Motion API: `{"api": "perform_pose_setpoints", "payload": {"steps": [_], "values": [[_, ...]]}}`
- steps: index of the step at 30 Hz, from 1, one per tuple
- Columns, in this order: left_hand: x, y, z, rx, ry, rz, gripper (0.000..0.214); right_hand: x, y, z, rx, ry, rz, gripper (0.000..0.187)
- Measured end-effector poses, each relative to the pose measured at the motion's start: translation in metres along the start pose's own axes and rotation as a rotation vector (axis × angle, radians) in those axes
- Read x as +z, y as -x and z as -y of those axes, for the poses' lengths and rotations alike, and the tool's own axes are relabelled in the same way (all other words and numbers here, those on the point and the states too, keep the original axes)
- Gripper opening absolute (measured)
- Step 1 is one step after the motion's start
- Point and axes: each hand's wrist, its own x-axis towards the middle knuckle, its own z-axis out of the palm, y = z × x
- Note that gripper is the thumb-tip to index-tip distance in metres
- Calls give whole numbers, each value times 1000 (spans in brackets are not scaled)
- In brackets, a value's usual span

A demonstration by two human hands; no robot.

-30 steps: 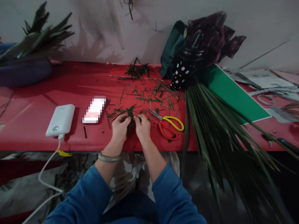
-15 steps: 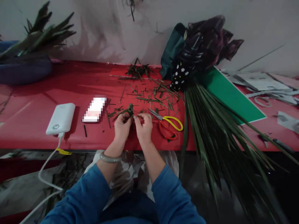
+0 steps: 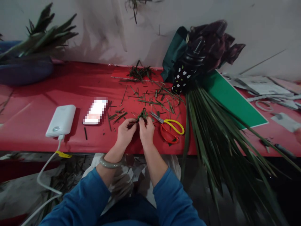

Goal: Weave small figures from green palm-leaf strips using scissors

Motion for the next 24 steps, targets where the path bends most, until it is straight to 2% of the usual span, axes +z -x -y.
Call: {"api": "perform_pose_setpoints", "payload": {"steps": [6, 8, 12, 16, 19, 24], "values": [[-2, 2, -1, -47, 55, -134, 20, 2, -3, -5, 19, -212, -82, 17], [-2, 1, -1, -76, 76, -114, 23, 3, -3, -6, 3, -231, -75, 16], [-1, -1, -2, -92, 54, 0, 25, 4, -1, -7, -1, -245, 16, 15], [-1, -2, -4, -97, 64, -30, 27, 4, -1, -7, 49, -331, 94, 15], [-1, -2, -2, -95, 105, -6, 31, 5, -1, -5, 69, -416, 100, 13], [-1, -2, 5, -68, 112, 42, 23, 6, 1, 0, 124, -539, 68, 6]]}}
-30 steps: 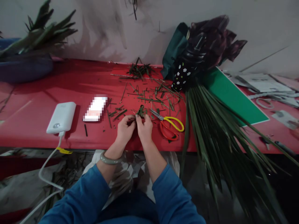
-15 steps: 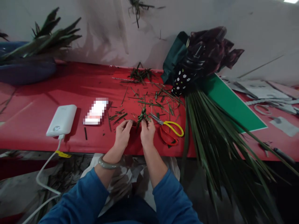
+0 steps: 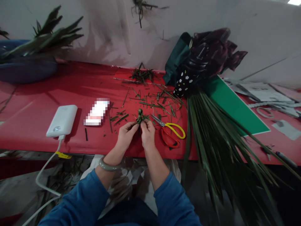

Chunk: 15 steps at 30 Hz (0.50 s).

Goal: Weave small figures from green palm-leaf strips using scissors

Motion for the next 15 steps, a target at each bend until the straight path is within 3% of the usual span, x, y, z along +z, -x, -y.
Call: {"api": "perform_pose_setpoints", "payload": {"steps": [15], "values": [[1, 1, -3, -136, 252, 2, 13, 3, 1, 3, 101, -29, 43, 6]]}}
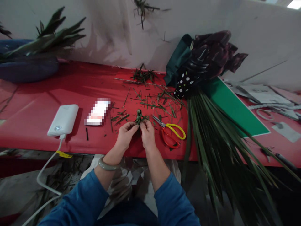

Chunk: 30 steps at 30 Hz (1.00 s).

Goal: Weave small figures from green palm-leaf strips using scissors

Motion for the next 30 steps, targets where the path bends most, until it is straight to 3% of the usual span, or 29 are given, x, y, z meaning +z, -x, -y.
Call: {"api": "perform_pose_setpoints", "payload": {"steps": [7, 20, 30], "values": [[1, 1, -2, 23, 2, -60, 11, -1, 1, 0, -14, 30, 24, 4], [-1, 0, -1, 53, -129, -33, 16, 0, 2, 0, -17, 87, -14, 12], [-3, 1, 0, 99, -194, -42, 16, 0, 3, -1, -13, 132, 34, 11]]}}
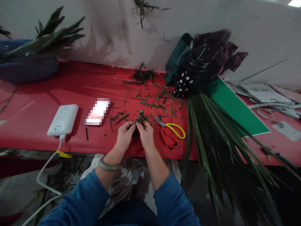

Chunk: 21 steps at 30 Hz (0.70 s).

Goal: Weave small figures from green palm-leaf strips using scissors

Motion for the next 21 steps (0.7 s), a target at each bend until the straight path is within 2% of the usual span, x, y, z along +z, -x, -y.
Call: {"api": "perform_pose_setpoints", "payload": {"steps": [11, 21], "values": [[1, -1, 0, 5, -31, -21, 17, 0, 1, 1, -23, 5, -71, 12], [0, -2, -2, -22, 10, 11, 18, -3, -1, 1, 5, -8, -20, 14]]}}
